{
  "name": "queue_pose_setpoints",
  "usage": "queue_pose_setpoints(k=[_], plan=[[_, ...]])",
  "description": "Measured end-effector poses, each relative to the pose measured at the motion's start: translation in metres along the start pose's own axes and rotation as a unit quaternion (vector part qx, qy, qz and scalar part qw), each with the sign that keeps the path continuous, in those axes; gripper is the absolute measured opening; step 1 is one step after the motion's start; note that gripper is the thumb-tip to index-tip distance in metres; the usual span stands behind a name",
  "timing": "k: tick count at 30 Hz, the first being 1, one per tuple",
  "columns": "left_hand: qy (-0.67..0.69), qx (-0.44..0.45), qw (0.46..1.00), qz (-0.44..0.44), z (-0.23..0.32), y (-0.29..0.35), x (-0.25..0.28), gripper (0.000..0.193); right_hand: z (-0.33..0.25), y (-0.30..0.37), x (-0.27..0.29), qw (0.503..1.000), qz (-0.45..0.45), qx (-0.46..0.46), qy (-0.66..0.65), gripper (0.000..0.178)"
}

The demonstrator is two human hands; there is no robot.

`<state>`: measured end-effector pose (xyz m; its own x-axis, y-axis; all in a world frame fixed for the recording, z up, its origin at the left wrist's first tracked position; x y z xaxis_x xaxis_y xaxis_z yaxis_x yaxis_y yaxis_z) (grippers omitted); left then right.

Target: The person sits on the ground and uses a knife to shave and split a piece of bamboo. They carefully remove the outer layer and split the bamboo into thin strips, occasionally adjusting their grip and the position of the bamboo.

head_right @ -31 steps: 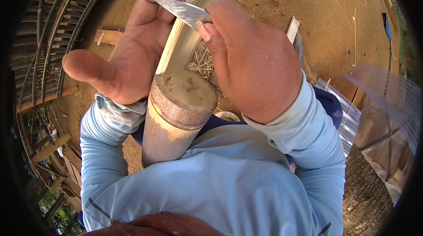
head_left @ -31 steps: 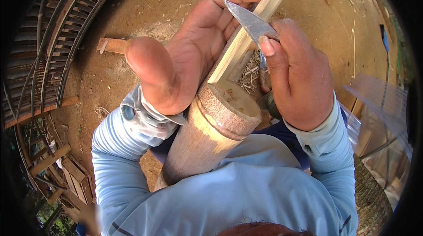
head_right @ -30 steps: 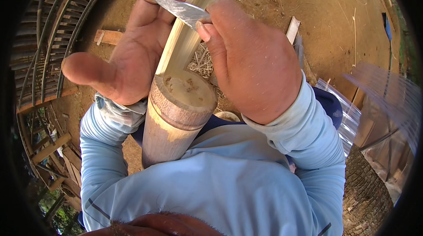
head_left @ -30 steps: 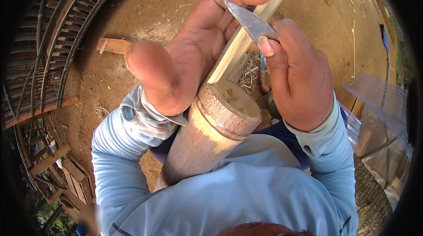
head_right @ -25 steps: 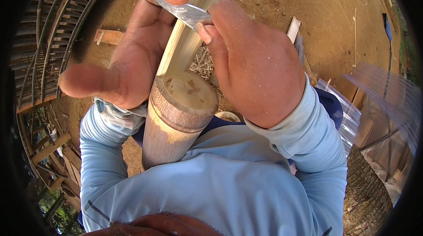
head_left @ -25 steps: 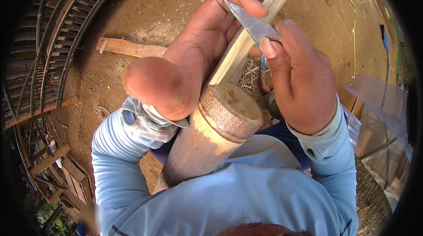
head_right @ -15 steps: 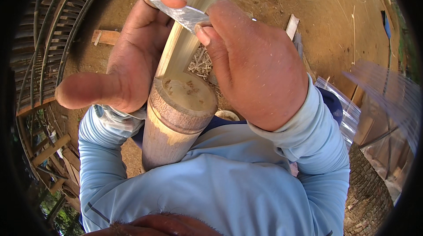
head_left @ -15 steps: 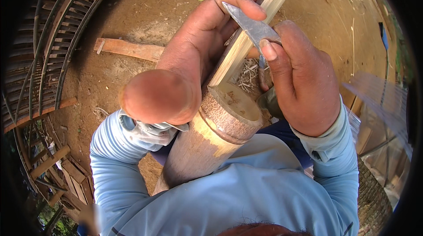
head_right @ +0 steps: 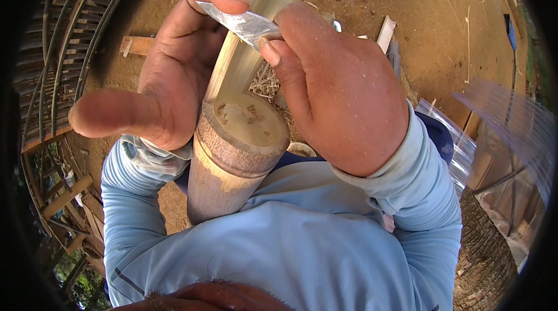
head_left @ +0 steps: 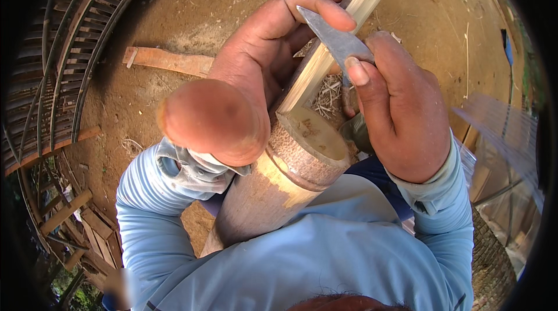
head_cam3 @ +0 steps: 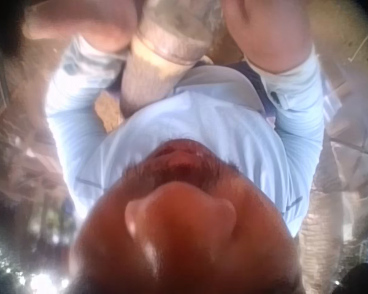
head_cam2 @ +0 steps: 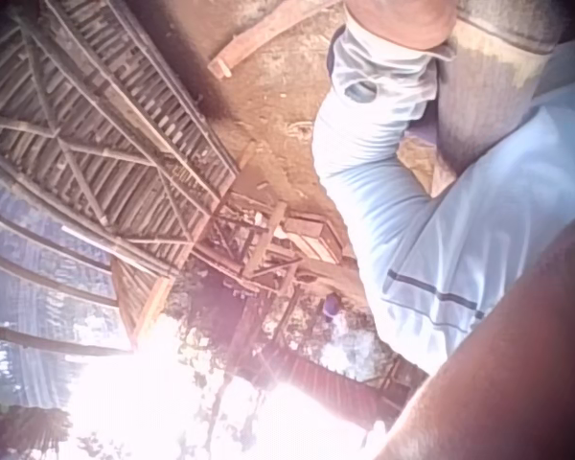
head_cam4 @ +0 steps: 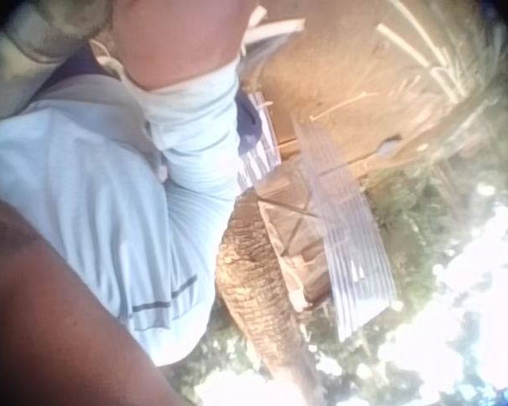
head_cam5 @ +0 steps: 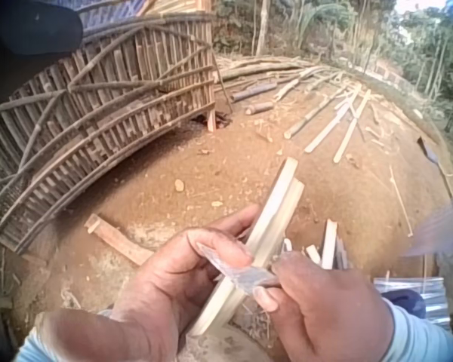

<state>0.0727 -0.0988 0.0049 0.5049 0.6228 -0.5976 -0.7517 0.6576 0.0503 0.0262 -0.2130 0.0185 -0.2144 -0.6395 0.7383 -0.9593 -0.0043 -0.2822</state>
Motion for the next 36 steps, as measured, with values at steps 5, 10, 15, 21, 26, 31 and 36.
queue_pose_setpoints(k=[5,10,15,21,26,31,36], plan=[[0.031,0.010,0.999,0.004,-0.006,-0.003,0.007,0.033,-0.001,0.000,-0.002,1.000,-0.003,0.007,-0.001,0.026],[0.112,0.026,0.993,-0.016,-0.012,-0.008,0.017,0.044,0.000,0.001,-0.003,1.000,-0.008,0.010,-0.011,0.026],[0.111,-0.004,0.993,-0.035,-0.015,-0.006,0.020,0.069,0.001,0.003,-0.004,0.999,-0.046,-0.024,-0.004,0.022],[0.113,-0.060,0.989,-0.069,-0.017,-0.002,0.025,0.098,-0.009,0.016,-0.020,0.993,-0.101,-0.024,-0.057,0.016],[0.133,-0.092,0.981,-0.109,-0.015,-0.001,0.028,0.123,-0.005,0.009,-0.005,1.000,-0.021,-0.016,-0.014,0.021],[0.162,-0.118,0.967,-0.156,-0.014,0.002,0.029,0.148,-0.003,-0.005,0.006,0.999,0.037,0.023,-0.002,0.026],[0.080,-0.141,0.980,-0.120,-0.034,-0.010,0.033,0.136,-0.005,-0.005,0.001,0.999,0.034,-0.002,0.003,0.025]])
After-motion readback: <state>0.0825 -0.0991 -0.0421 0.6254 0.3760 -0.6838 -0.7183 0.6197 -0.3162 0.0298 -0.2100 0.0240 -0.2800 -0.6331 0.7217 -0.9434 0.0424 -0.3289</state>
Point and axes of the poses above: each hand's wrist, its own y-axis away from the middle knuckle, its own x-axis out of the back of the hand, z = x × y, the point moved 8 cm from there along -y, towards the middle knuckle, and after that the axes turned 5 degrees about z, right-handed, at the moved point
